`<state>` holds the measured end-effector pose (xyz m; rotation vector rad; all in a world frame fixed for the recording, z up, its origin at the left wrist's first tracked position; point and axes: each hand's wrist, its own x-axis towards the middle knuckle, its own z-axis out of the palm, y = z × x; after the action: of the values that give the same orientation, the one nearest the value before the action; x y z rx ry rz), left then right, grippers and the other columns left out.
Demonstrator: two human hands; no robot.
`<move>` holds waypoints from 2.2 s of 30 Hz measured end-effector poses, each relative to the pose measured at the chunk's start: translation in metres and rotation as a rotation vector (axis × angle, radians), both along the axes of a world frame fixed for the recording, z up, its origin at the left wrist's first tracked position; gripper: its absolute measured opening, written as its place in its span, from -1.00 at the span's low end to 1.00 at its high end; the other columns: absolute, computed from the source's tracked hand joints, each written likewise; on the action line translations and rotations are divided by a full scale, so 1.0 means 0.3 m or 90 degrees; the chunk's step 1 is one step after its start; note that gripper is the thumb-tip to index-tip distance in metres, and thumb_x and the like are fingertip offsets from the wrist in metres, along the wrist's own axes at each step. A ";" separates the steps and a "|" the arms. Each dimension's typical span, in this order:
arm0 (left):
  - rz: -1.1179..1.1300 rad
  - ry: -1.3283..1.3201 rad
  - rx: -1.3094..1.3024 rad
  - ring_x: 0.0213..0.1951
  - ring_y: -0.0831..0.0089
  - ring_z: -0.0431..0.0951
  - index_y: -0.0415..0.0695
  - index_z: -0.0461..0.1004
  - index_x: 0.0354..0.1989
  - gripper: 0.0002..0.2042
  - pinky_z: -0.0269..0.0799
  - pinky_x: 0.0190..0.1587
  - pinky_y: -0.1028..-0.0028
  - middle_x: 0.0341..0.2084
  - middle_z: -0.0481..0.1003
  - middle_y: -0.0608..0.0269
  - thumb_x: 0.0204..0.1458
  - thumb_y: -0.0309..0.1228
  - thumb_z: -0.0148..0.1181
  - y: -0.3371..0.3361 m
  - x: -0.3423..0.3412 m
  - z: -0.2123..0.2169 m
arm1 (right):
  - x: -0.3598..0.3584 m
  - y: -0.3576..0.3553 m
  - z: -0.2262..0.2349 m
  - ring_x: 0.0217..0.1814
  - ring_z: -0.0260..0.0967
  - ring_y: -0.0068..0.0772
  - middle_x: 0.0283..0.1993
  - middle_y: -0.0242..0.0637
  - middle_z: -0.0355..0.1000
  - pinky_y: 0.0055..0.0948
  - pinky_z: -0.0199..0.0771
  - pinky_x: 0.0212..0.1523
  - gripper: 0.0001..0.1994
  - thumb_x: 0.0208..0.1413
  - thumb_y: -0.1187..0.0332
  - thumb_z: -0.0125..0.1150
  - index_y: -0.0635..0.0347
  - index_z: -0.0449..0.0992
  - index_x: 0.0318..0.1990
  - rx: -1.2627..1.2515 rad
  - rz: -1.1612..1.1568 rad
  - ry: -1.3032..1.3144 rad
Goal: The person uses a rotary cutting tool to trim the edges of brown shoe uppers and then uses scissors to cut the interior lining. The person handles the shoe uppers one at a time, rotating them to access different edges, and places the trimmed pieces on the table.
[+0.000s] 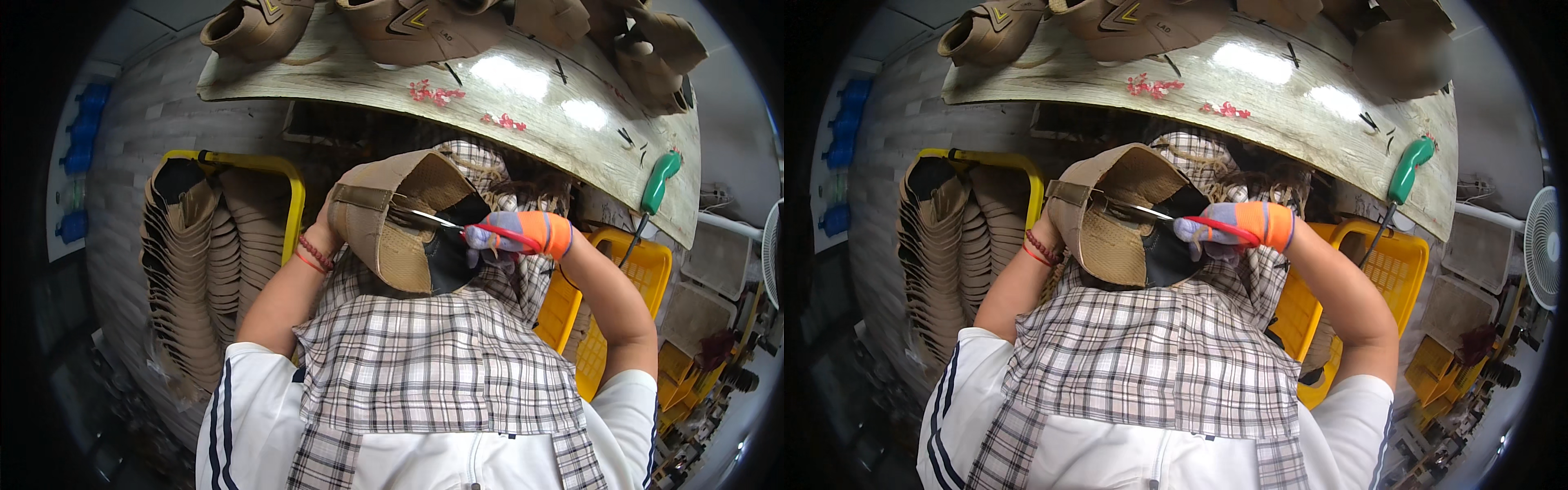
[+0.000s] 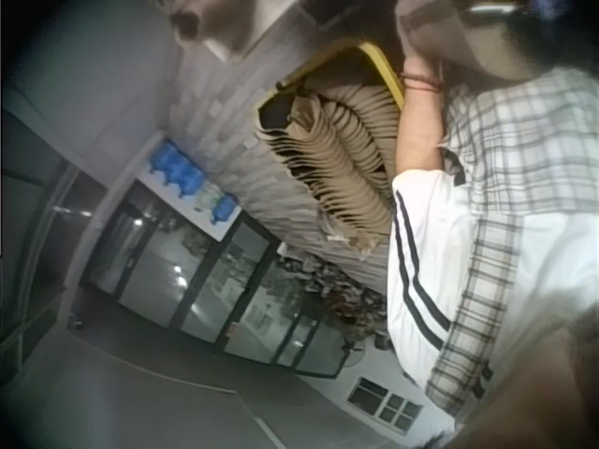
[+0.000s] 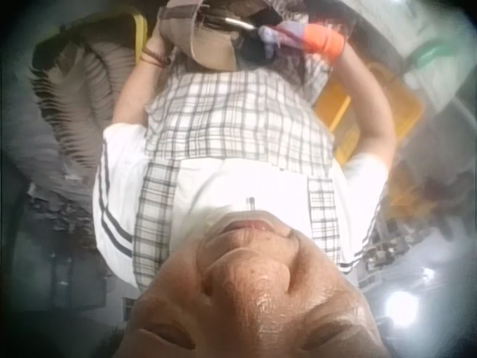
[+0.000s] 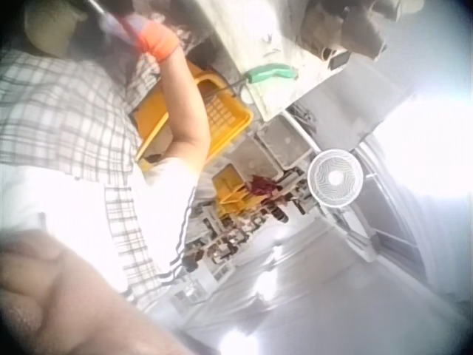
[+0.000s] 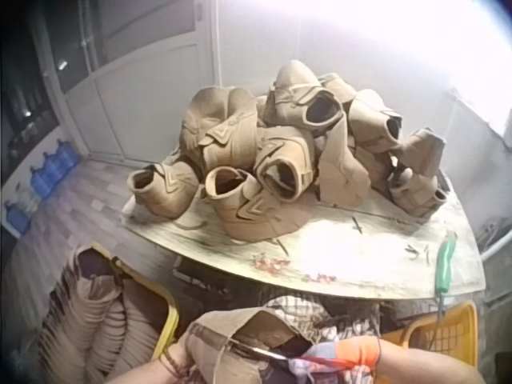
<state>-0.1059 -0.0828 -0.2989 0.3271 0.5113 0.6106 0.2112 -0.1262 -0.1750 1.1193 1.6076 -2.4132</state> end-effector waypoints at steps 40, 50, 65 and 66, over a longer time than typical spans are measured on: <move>0.540 0.799 1.465 0.15 0.19 0.34 -0.08 0.48 0.05 -0.46 0.15 0.23 0.23 0.04 0.41 0.11 -0.21 -0.72 0.00 0.618 0.558 0.781 | 0.033 -0.481 -0.119 -0.67 0.13 -0.59 -0.67 -0.44 0.25 -0.62 0.17 -0.54 -0.28 0.32 -0.15 -0.41 0.41 0.52 -0.21 0.235 -0.739 0.118; 0.412 1.153 1.317 -0.01 0.29 0.45 -0.01 0.58 -0.10 -0.67 0.13 0.15 0.17 -0.21 0.56 0.20 -0.03 -0.49 0.00 0.874 0.433 0.654 | 0.045 -0.463 -0.116 -0.72 0.11 -0.60 -0.71 -0.42 0.25 -0.63 0.12 -0.64 -0.21 0.27 -0.25 -0.40 0.45 0.50 -0.17 0.166 -0.750 0.140; 0.348 -0.049 0.318 0.11 0.23 0.41 -0.16 0.29 0.21 -0.59 0.45 0.07 0.32 0.15 0.34 0.07 0.19 -0.38 0.05 0.508 0.045 0.783 | 0.040 -0.485 -0.063 -0.46 0.21 -0.72 -0.49 -0.52 0.31 -0.70 0.21 -0.42 -0.48 0.22 0.02 0.09 0.40 0.41 0.02 0.270 -0.746 0.030; 0.344 -0.040 0.293 0.11 0.27 0.40 -0.14 0.28 0.22 -0.60 0.44 0.07 0.33 0.14 0.34 0.09 0.20 -0.38 0.05 0.475 -0.010 0.634 | 0.053 -0.466 0.030 -0.37 0.27 -0.59 -0.39 -0.44 0.37 -0.55 0.36 -0.32 -0.59 0.12 0.14 0.26 0.28 0.42 -0.03 0.337 -0.718 -0.025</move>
<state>-0.1090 0.0596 -0.1086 0.6105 0.3929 1.2661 0.2269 -0.2659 -0.1661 2.7456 1.9821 -2.3714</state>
